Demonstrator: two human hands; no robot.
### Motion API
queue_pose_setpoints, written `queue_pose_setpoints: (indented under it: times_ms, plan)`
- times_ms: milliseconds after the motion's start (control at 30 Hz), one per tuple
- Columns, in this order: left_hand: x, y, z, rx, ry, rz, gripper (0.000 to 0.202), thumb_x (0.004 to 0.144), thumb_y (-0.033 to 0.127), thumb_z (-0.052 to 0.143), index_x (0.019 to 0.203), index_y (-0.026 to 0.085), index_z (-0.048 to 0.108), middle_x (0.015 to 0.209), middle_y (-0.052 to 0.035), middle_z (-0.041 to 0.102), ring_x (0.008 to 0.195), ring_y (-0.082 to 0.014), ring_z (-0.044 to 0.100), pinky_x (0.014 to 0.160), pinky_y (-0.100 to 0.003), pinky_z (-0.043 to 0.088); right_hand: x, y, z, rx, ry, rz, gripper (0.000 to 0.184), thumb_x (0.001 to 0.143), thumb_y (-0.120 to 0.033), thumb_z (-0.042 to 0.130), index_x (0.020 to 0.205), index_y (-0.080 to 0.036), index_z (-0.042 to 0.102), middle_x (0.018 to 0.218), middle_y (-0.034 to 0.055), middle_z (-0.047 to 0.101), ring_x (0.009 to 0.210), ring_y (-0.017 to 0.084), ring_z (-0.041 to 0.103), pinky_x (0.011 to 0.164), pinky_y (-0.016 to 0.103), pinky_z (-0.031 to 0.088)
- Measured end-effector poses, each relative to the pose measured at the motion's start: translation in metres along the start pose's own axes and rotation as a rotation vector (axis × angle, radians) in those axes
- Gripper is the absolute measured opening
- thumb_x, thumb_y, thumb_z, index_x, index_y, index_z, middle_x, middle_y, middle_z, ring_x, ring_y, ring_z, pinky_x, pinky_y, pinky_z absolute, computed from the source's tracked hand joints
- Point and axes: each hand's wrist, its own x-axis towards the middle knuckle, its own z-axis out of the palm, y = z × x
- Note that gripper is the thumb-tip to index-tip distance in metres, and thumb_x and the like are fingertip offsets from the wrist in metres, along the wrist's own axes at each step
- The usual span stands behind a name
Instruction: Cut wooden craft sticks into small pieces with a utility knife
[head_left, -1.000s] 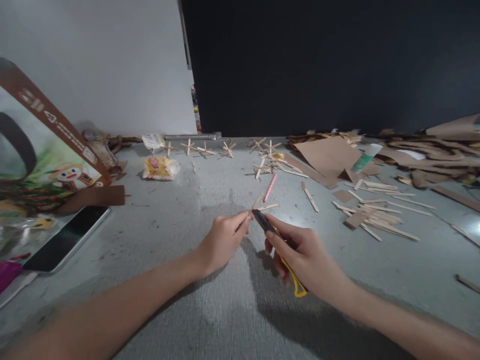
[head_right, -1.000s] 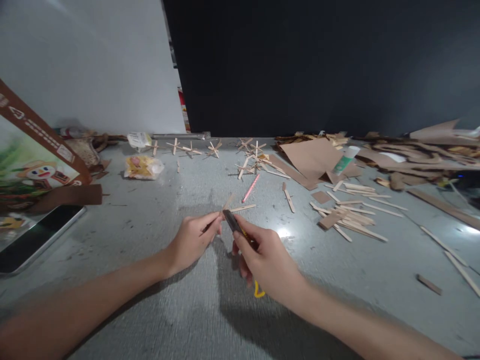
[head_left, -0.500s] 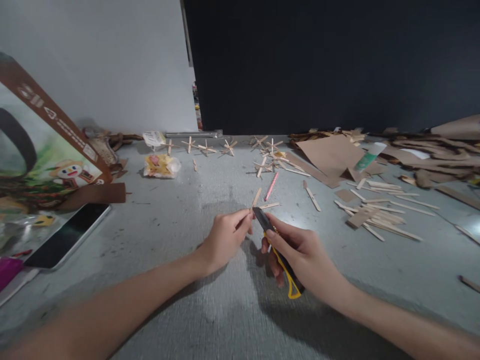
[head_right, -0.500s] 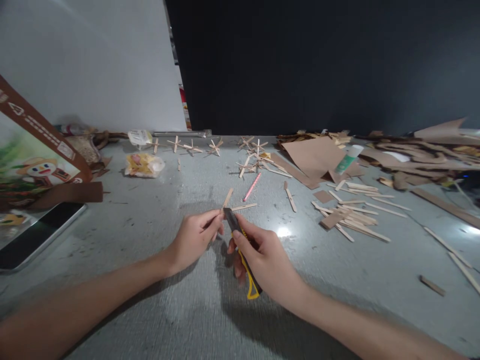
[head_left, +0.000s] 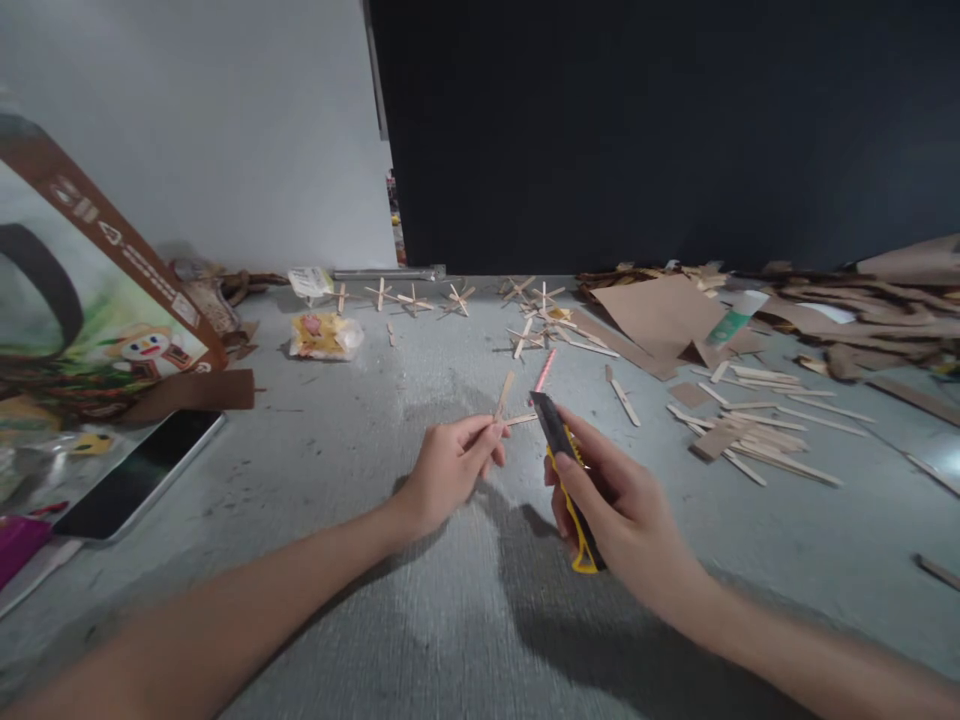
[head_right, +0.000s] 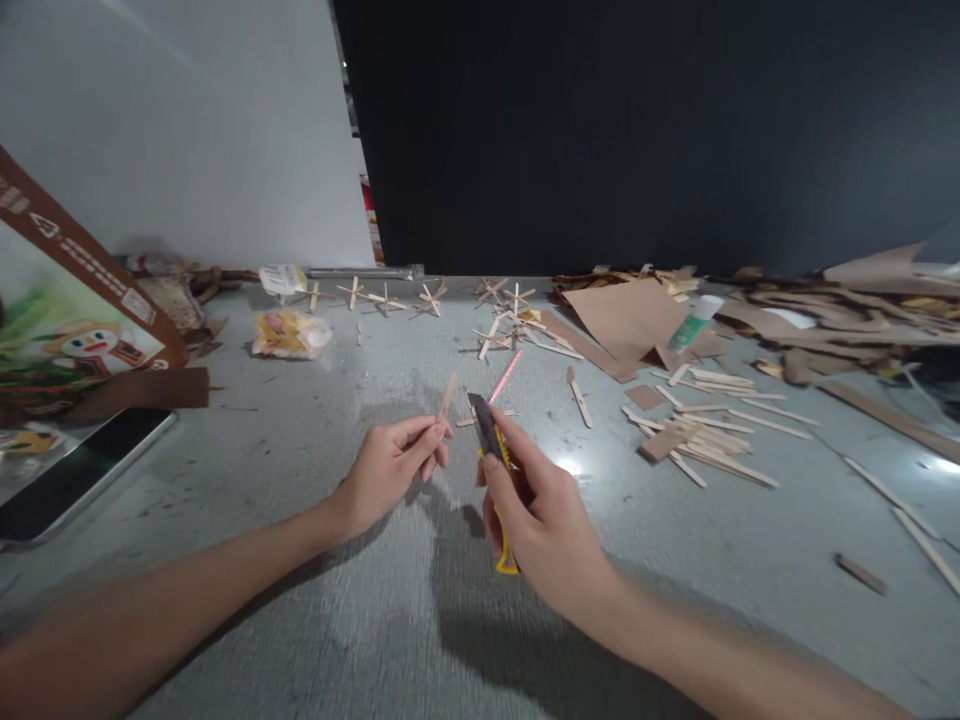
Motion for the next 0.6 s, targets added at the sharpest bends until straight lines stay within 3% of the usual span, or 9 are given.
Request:
queue_pose_setpoints:
  times_ms: [167,267,400,600]
  plan:
    - [0.003,-0.002,-0.003,-0.13,-0.141,0.012,0.044,0.097,0.059,0.062,0.092,0.016,0.073,0.069,-0.0008,0.064,0.052,-0.0092,0.047,0.055,-0.025,0.037,0.018,0.003,-0.005,-0.04,0.036,0.026,0.054,0.093,-0.068,0.065,0.117,-0.019,0.065,0.056,-0.0093,0.047,0.043,0.011,0.043,0.04,0.024,0.037]
    - [0.002,-0.002,-0.003,-0.139,-0.222,-0.009,0.046,0.096,0.06,0.066,0.089,0.016,0.074,0.068,-0.0006,0.063,0.052,-0.0086,0.047,0.054,-0.025,0.036,0.028,0.006,-0.008,-0.067,0.055,0.024,0.058,0.085,-0.071,0.073,0.108,-0.019,0.067,0.056,-0.01,0.041,0.047,0.011,0.037,0.043,0.024,0.03]
    - [0.0,0.0,-0.002,-0.139,-0.315,-0.045,0.044,0.093,0.06,0.069,0.096,0.016,0.076,0.067,0.0007,0.063,0.051,-0.0085,0.046,0.053,-0.024,0.036,0.032,0.003,-0.009,-0.077,-0.034,0.01,0.052,0.081,-0.07,0.079,0.092,-0.02,0.068,0.057,-0.0088,0.039,0.052,0.011,0.033,0.047,0.026,0.026]
    - [-0.002,0.002,-0.001,-0.052,-0.336,-0.053,0.044,0.094,0.058,0.066,0.083,0.016,0.073,0.066,0.0007,0.063,0.052,-0.0088,0.046,0.051,-0.024,0.036,0.029,0.006,-0.005,-0.026,-0.074,0.06,0.051,0.078,-0.069,0.082,0.079,-0.021,0.065,0.056,-0.0072,0.043,0.05,0.01,0.032,0.046,0.026,0.023]
